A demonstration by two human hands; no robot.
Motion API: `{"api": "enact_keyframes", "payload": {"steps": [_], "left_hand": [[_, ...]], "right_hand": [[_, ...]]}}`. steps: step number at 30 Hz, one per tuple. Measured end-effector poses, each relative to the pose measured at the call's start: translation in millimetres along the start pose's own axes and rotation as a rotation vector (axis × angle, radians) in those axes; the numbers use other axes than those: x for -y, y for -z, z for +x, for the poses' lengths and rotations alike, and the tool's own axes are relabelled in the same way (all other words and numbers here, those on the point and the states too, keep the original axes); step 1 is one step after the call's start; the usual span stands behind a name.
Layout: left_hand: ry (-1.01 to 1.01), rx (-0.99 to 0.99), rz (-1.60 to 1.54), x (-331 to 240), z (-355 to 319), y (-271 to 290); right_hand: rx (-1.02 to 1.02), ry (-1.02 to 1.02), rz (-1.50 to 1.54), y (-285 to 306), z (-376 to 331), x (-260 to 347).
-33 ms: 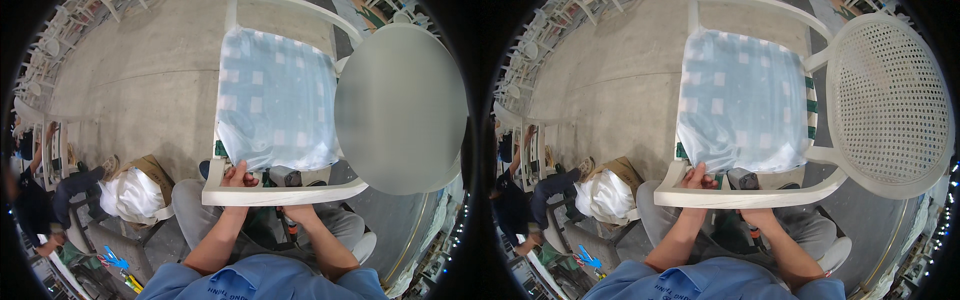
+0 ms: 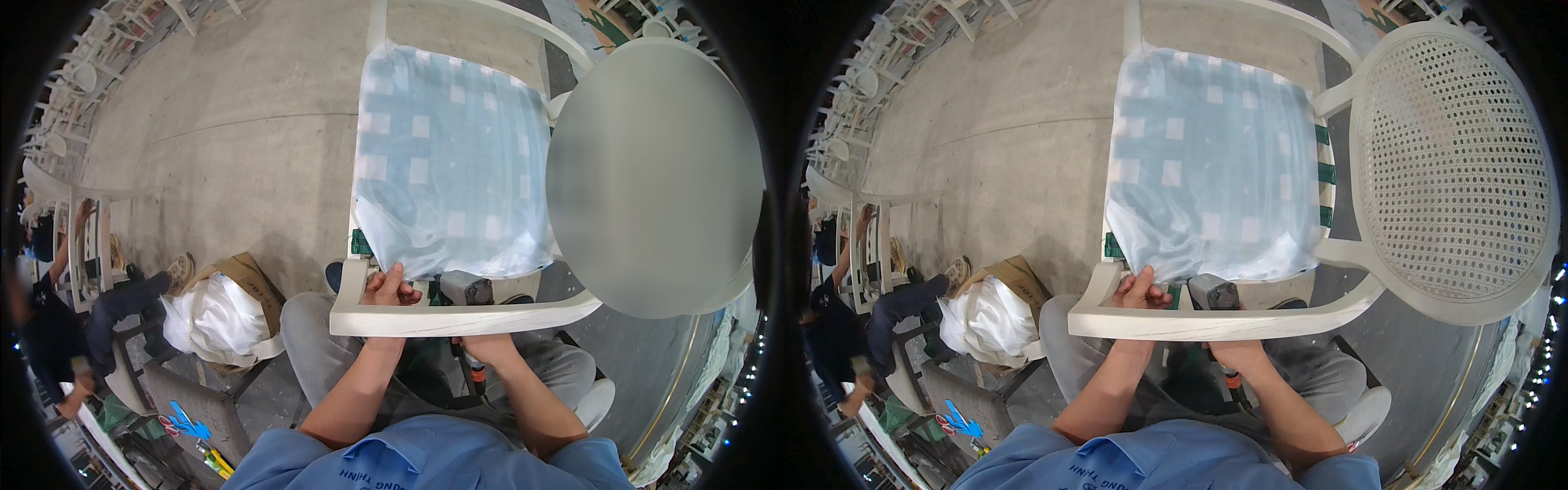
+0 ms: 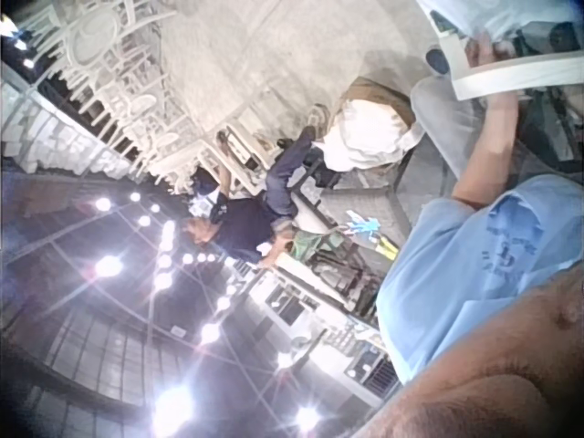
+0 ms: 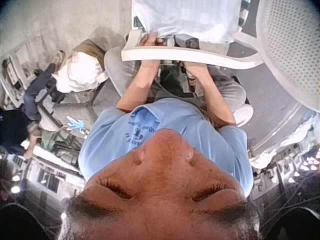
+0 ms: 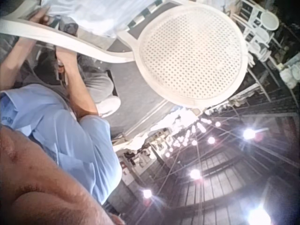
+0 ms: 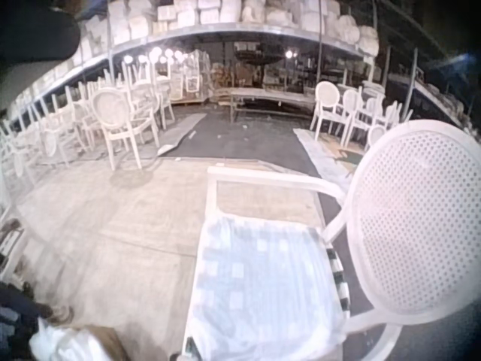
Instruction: The person places a light blue patterned fabric onto the seat of a white plastic chair and uses a staple gun to secure it. The person then moves the chair to a stack of similar chairs.
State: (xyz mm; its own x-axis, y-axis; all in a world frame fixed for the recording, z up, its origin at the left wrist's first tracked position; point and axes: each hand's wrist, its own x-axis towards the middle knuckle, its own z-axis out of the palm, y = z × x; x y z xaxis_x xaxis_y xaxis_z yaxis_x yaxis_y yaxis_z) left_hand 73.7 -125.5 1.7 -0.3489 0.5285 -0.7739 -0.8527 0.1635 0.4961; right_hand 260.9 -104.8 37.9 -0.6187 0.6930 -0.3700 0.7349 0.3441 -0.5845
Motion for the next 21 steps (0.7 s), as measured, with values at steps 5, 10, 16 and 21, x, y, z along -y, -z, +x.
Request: {"api": "enact_keyframes", "payload": {"steps": [5, 10, 16, 21], "left_hand": [[-0.056, -0.021, -0.113, 11.1, 1.6, 8.3], [-0.175, -0.003, 0.013, 18.6, 5.5, 15.8], [-0.089, 0.126, 0.199, 9.5, 5.0, 15.0], [-0.179, 0.121, 0.137, 16.9, 6.1, 18.0]], "right_hand": [[-0.025, 0.004, 0.056, -4.9, -0.3, -8.5], [0.080, -0.317, 0.392, 13.4, 3.2, 17.4], [-0.054, -0.161, 0.360, 5.5, 3.3, 11.8], [-0.077, -0.073, 0.224, 4.5, 3.5, 8.9]]}}
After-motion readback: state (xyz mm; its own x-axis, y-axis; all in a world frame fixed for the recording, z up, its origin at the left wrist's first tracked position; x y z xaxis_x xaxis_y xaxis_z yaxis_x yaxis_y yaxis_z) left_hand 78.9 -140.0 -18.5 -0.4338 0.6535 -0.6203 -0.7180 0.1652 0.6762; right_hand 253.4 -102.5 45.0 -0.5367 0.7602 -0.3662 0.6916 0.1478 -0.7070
